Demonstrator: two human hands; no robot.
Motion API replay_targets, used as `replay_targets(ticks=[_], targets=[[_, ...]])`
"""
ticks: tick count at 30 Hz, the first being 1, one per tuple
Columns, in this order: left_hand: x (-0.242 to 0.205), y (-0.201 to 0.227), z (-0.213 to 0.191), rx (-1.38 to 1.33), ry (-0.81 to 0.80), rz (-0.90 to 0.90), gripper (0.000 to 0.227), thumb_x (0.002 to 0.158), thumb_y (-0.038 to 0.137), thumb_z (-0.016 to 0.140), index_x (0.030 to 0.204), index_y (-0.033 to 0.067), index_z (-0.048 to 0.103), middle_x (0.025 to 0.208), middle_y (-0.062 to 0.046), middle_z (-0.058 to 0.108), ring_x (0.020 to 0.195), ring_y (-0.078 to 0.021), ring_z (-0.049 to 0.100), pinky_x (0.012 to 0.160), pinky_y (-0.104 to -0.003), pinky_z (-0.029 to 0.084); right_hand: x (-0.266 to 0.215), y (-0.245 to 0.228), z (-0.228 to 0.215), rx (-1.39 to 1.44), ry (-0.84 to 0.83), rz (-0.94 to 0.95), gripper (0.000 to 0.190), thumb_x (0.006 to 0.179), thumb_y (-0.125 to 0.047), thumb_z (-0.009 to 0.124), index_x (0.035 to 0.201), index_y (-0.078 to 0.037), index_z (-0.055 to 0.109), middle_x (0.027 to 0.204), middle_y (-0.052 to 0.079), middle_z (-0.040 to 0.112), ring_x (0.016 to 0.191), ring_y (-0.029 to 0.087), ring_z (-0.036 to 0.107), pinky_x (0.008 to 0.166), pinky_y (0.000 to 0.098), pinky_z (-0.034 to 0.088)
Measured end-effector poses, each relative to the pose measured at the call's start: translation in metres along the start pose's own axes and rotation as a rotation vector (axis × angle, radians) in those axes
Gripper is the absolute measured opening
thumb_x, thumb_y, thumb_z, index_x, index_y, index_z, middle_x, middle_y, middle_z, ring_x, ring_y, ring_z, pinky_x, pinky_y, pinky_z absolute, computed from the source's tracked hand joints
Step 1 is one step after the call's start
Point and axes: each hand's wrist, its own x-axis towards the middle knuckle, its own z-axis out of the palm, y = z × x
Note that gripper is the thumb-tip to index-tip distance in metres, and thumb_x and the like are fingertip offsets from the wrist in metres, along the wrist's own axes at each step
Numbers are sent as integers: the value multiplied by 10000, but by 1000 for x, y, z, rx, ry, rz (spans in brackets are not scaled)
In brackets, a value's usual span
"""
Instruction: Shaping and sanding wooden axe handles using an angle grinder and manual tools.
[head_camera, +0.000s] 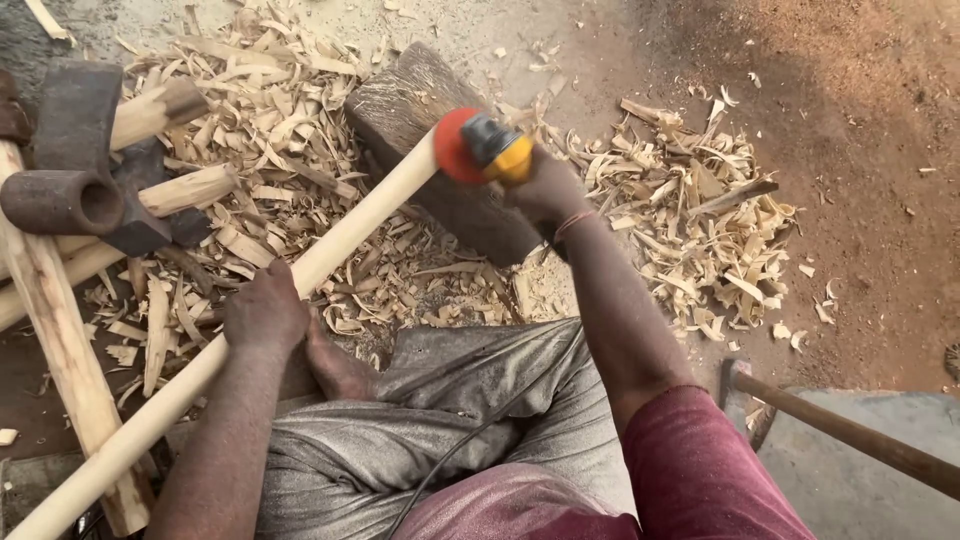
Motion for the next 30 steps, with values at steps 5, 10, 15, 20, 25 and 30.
replay_targets(ticks=[5, 10, 15, 20, 25, 30], targets=[[45, -30, 86, 381, 480, 162, 238, 1058, 212, 619, 1202, 44, 530, 940, -114, 634, 778, -194, 663, 696, -337, 609, -32, -27, 13, -140, -222, -58, 628, 780, -312, 853, 1299, -94, 576, 1075, 167, 757, 969, 318, 745, 939, 390, 583], [35, -24, 80, 388, 500, 164, 222, 1056, 256, 593, 1143, 60, 535, 928, -120, 635, 786, -198, 674, 741, -373, 614, -11, -24, -14, -125, -182, 39, 669, 723, -252, 844, 1319, -117, 571, 1070, 146, 752, 978, 289, 735, 925, 380, 583], [33, -22, 63, 322, 442, 162, 276, 1045, 276, 630, 1168, 46, 536, 935, -136, 637, 772, -208, 683, 699, -367, 626, -14, -29, -5, -129, -189, 170, 720, 656, -201, 854, 1310, -123, 562, 1076, 115, 732, 952, 278, 739, 888, 375, 608], [5, -6, 15, 169, 202, 92, 540, 948, 446, 728, 1223, 36, 508, 935, -143, 645, 770, -237, 695, 684, -404, 647, -61, -59, 34, -182, -304, -72, 667, 758, -400, 808, 1320, -129, 573, 1059, 130, 757, 939, 282, 755, 892, 388, 607], [12, -12, 25, 161, 223, 101, 545, 924, 421, 746, 1233, 34, 518, 949, -146, 654, 802, -248, 707, 711, -408, 637, -39, -24, 10, 148, -153, -44, 626, 723, -274, 813, 1290, -99, 614, 1100, 117, 760, 990, 264, 746, 894, 372, 596], [24, -19, 39, 263, 398, 183, 547, 899, 356, 750, 1254, 2, 532, 1066, -183, 646, 892, -264, 712, 693, -382, 647, -16, 9, -37, 187, -18, 65, 701, 594, -95, 837, 1259, -81, 618, 1115, 118, 746, 1005, 249, 723, 912, 339, 579]])
